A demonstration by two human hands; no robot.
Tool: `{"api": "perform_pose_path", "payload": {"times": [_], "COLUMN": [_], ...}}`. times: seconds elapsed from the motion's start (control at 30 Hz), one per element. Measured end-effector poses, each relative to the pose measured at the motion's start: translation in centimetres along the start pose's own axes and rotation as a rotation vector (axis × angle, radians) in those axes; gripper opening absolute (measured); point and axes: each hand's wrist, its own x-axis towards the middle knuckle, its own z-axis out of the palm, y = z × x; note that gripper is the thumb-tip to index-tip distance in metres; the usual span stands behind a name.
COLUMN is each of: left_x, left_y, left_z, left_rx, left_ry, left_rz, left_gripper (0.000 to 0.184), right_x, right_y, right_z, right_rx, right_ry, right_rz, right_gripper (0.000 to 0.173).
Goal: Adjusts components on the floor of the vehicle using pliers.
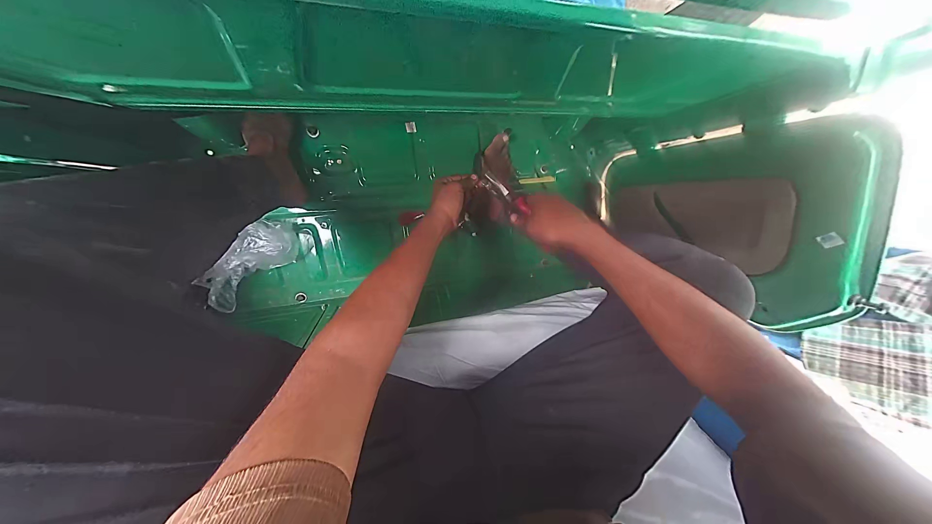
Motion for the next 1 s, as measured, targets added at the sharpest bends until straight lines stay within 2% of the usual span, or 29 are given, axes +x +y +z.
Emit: {"api": "perform_pose_path", "payload": {"times": [0.1, 0.27, 0.33, 0.37, 0.43, 0.47, 0.57, 0.63, 0.77, 0.83, 0.9, 1.0], "left_x": [-0.1, 0.0, 0.0, 0.0, -0.1, 0.0, 0.3, 0.6, -0.2, -0.3, 0.1, 0.3], "left_y": [-0.3, 0.2, 0.3, 0.4, 0.4, 0.3, 0.4, 0.4, 0.6, 0.5, 0.1, -0.2], "left_z": [0.3, 0.0, 0.0, 0.1, 0.1, 0.0, -0.1, 0.0, 0.6, 0.7, 0.6, 0.8], "left_rx": [-0.032, -0.051, -0.071, -0.078, -0.094, -0.102, -0.078, -0.041, -0.111, -0.165, -0.210, -0.231], "left_ry": [0.012, 0.034, 0.034, 0.035, 0.021, -0.001, -0.045, -0.055, -0.063, -0.076, -0.089, -0.110], "left_rz": [-0.020, -0.064, -0.075, -0.077, -0.079, -0.080, -0.092, -0.094, -0.136, -0.148, -0.152, -0.149], "left_gripper": [0.020, 0.021, 0.023, 0.023, 0.023, 0.022, 0.018, 0.016, 0.015, 0.015, 0.017, 0.019], "right_x": [1.7, 2.8, 3.2, 3.3, 3.3, 3.1, 1.8, 0.9, -0.1, -0.2, -0.2, 0.0], "right_y": [1.0, 2.9, 3.3, 3.2, 2.7, 2.3, 1.4, 1.1, 0.2, 0.2, 0.2, 0.7], "right_z": [0.7, 1.7, 1.7, 1.6, 1.2, 0.7, -0.5, -0.3, 0.4, 0.9, 1.3, 1.7], "right_rx": [0.174, 0.953, 1.106, 1.107, 0.940, 0.711, 0.062, -0.191, -0.338, -0.357, -0.393, -0.446], "right_ry": [-0.032, -0.327, -0.388, -0.361, -0.179, -0.071, 0.116, 0.199, 0.265, 0.317, 0.371, 0.444], "right_rz": [-0.081, -0.208, -0.248, -0.265, -0.289, -0.263, -0.152, -0.101, -0.066, -0.076, -0.075, -0.077], "right_gripper": [0.038, 0.041, 0.042, 0.038, 0.032, 0.027, 0.040, 0.044, 0.045, 0.056, 0.060, 0.057]}}
